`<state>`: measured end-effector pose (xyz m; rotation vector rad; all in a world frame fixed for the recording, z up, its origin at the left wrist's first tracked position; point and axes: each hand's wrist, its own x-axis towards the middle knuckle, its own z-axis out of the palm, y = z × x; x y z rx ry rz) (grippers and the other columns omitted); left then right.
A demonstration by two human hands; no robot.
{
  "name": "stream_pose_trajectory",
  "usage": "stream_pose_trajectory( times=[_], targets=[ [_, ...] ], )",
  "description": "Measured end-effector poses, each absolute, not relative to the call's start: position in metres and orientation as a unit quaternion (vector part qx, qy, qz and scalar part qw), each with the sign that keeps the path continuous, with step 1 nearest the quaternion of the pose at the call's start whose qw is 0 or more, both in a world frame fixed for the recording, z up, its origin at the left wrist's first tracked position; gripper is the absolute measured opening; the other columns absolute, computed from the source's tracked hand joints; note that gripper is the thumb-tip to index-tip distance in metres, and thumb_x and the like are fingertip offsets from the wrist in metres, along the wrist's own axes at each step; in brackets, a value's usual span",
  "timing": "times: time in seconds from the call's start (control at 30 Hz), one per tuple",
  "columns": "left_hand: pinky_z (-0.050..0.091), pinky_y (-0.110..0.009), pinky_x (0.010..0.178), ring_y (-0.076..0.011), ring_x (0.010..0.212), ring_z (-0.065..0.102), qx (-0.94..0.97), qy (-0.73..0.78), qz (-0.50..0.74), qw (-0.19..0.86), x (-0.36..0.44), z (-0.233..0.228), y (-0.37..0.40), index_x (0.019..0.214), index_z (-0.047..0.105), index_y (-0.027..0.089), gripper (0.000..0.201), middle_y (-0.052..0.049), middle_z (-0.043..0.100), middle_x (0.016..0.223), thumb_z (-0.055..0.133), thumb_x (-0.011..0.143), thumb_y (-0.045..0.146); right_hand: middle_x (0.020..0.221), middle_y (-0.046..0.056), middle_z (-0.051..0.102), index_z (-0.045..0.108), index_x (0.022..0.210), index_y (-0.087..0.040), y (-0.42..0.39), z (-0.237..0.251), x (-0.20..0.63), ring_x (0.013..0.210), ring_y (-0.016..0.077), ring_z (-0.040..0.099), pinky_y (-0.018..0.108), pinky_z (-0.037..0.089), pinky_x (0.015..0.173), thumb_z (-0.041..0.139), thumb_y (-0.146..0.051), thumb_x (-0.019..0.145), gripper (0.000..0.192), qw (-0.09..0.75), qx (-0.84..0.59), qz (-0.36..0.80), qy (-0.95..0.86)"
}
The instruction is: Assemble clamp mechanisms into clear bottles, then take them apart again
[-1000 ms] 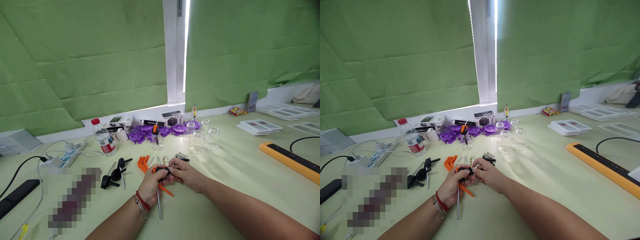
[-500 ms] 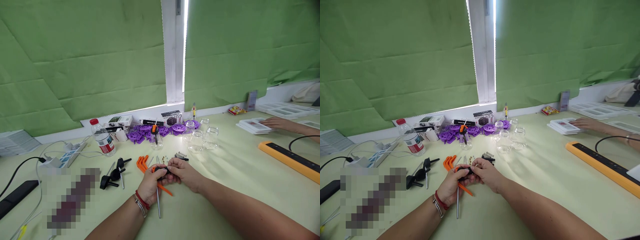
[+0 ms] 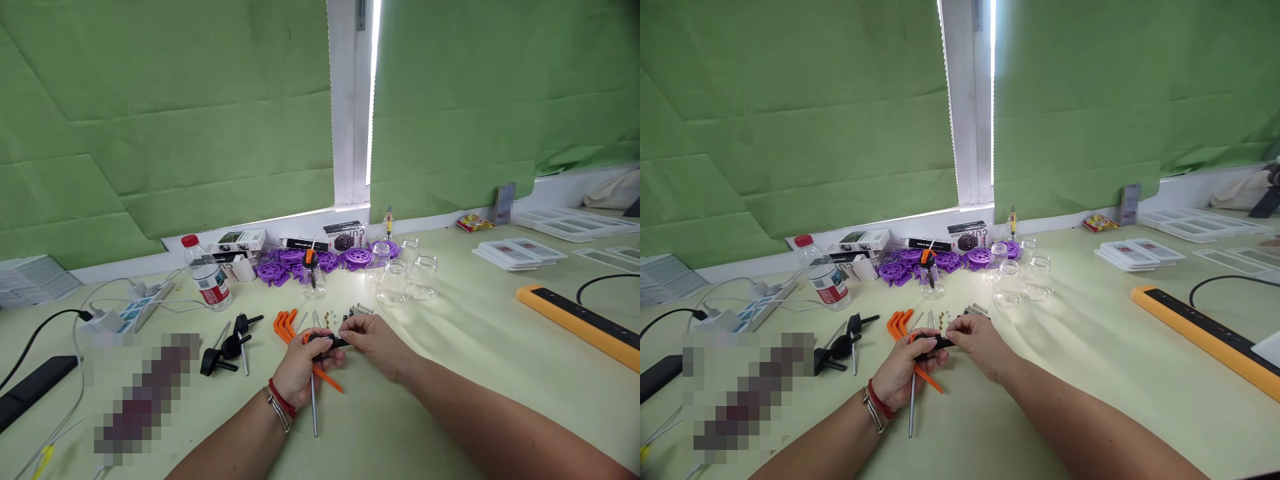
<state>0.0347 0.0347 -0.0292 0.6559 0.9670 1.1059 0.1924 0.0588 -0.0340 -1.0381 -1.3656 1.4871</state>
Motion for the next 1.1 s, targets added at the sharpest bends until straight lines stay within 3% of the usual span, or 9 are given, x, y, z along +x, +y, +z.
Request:
stream_pose_trajectory(
  times=[0.1,0.23,0.37,0.53,0.67,0.9,1.1],
  targets=[
    [0.055,-0.027,0.059,-0.0174,0.058,0.067,0.289,0.445,0.491,0.691,0.034,-0.027,0.034,0.086,0.055,0.011,0.018,-0.008,0.067,0.066,0.06,0.07,0.007,0.07,0.002,0.061,0.064,0.071,-0.018,0.063,-0.035,0.196,0.069,0.0166,0.055,0.031,0.043,0.068,0.063,-0.027,0.073,0.009,0.398,-0.434,0.53,-0.61],
    [0.056,-0.029,0.058,-0.0182,0.056,0.066,0.295,0.477,0.459,0.689,0.031,-0.023,0.03,0.082,0.055,0.01,0.016,-0.006,0.063,0.06,0.059,0.068,0.004,0.08,0.005,0.064,0.067,0.075,-0.02,0.075,-0.038,0.202,0.078,0.0195,0.056,0.032,0.041,0.071,0.052,-0.019,0.081,0.016,0.367,-0.467,0.286,-0.752],
    [0.056,-0.033,0.059,-0.0189,0.054,0.066,0.298,0.501,0.428,0.69,0.027,-0.024,0.028,0.079,0.055,0.01,0.015,-0.005,0.062,0.06,0.06,0.066,0.003,0.081,0.007,0.065,0.067,0.076,-0.017,0.082,-0.043,0.197,0.077,0.0188,0.055,0.032,0.034,0.073,0.047,-0.01,0.083,0.023,0.229,-0.454,0.073,-0.858],
    [0.056,-0.031,0.057,-0.0185,0.054,0.066,0.305,0.509,0.415,0.69,0.023,-0.025,0.032,0.079,0.055,0.009,0.013,-0.006,0.062,0.059,0.058,0.067,0.003,0.077,0.006,0.063,0.063,0.073,-0.016,0.083,-0.045,0.179,0.078,0.0189,0.051,0.035,0.029,0.078,0.049,-0.011,0.083,0.018,0.118,-0.432,-0.077,-0.891],
    [0.056,-0.031,0.057,-0.0184,0.055,0.066,0.3,0.52,0.416,0.683,0.018,-0.023,0.035,0.08,0.054,0.009,0.013,-0.006,0.062,0.059,0.057,0.068,0.003,0.078,0.007,0.062,0.064,0.074,-0.016,0.088,-0.043,0.173,0.082,0.0203,0.05,0.036,0.027,0.079,0.048,-0.014,0.085,0.019,0.101,-0.452,-0.106,-0.88],
    [0.057,-0.034,0.063,-0.0182,0.056,0.066,0.298,0.519,0.417,0.684,0.013,-0.018,0.038,0.08,0.055,0.008,0.015,-0.005,0.061,0.062,0.061,0.067,0.004,0.079,0.007,0.063,0.067,0.068,-0.017,0.087,-0.041,0.176,0.083,0.0199,0.048,0.036,0.026,0.079,0.053,-0.013,0.077,0.017,0.102,-0.462,-0.06,-0.879],
    [0.057,-0.033,0.061,-0.0183,0.056,0.066,0.298,0.511,0.414,0.692,0.012,-0.016,0.038,0.078,0.055,0.008,0.012,-0.006,0.062,0.062,0.061,0.068,0.005,0.089,0.006,0.065,0.069,0.084,-0.018,0.07,-0.024,0.181,0.086,0.0192,0.049,0.032,0.03,0.078,0.043,-0.01,0.083,0.026,0.195,-0.458,0.015,-0.867]
  ],
)
